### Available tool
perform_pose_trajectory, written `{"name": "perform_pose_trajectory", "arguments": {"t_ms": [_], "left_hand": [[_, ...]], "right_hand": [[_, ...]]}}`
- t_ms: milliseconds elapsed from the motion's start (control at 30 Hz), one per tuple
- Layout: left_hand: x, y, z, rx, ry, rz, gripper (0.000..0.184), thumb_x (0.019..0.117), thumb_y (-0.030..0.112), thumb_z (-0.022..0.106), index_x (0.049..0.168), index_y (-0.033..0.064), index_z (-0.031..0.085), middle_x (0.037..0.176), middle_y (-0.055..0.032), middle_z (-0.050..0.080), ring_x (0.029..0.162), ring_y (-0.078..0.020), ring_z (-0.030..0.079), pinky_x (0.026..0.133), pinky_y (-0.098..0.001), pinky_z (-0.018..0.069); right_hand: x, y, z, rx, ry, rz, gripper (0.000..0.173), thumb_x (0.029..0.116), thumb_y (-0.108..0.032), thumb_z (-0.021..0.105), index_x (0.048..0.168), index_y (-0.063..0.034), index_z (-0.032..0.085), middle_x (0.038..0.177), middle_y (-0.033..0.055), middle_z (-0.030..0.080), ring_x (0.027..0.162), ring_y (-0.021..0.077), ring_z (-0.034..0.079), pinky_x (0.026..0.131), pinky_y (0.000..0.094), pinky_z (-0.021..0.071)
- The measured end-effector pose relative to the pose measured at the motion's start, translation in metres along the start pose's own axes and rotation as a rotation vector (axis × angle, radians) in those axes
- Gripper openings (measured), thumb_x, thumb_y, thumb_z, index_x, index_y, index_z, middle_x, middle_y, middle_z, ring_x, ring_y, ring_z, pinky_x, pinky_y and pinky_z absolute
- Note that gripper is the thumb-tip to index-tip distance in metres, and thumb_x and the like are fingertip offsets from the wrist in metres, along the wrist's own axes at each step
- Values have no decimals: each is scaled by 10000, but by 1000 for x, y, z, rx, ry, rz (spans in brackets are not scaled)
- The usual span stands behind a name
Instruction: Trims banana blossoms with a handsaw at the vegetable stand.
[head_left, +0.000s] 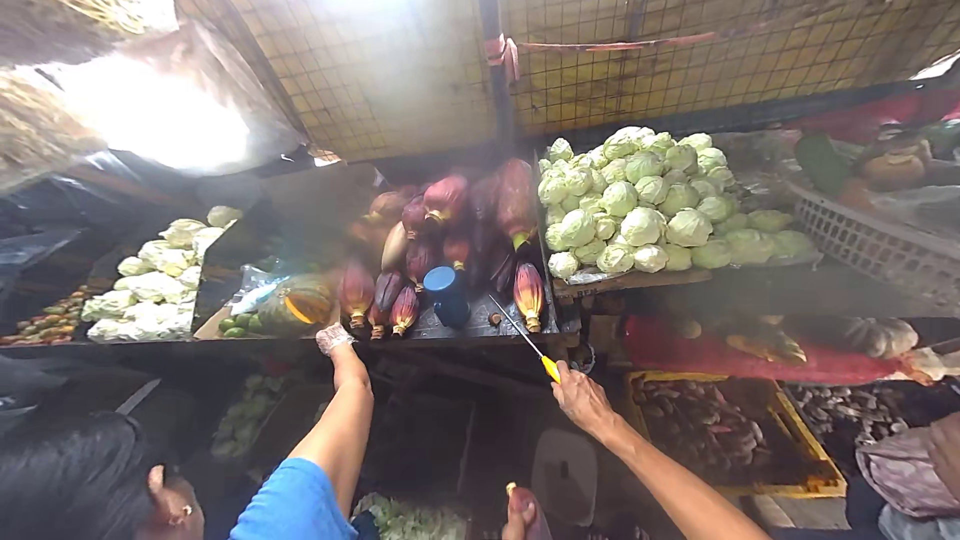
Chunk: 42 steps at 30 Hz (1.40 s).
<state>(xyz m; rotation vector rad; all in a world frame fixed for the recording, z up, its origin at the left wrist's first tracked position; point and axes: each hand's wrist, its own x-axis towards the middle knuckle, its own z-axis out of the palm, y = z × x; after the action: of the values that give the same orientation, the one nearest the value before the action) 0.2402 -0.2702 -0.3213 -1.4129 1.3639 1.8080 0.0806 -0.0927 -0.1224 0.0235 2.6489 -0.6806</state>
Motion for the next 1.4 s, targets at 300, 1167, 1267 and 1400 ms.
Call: {"name": "perform_pose_trajectory", "arguments": {"t_ms": [300,1167,1267,1400], "left_hand": [[26,87,1,-480,-426,229,283,1040,329,505,1182,102,595,997,-97,707,898,-221,704,768,-439,604],[-50,257,100,-518,-857,371,483,1032,509,399,1128,92,621,923,-156,722,797,-300,729,646,-467,611],[-48,256,95,-490,-864,393,480,1044,498,366,1156,97,605,941,-153,720,809,-300,726,640,-462,610],[-36,249,77,-500,-812,390,592,1049,561,258,1248,96,566,1007,-177,705,800,-306,711,585,-431,588]], "right_hand": [[-40,30,10,228,658,-395,434,948,-179,638,1329,26,608,1001,196,735,769,335,747,661,509,622],[-151,119,-17,229,271,-139,420,937,-170,666,1304,33,640,1050,279,717,945,466,705,831,652,535],[-130,124,-5,74,449,-131,433,898,-121,697,1314,-11,654,975,260,723,822,456,721,691,638,567],[-167,117,-25,28,268,-126,422,886,-99,703,1298,-12,672,991,283,719,859,491,711,730,671,545]]}}
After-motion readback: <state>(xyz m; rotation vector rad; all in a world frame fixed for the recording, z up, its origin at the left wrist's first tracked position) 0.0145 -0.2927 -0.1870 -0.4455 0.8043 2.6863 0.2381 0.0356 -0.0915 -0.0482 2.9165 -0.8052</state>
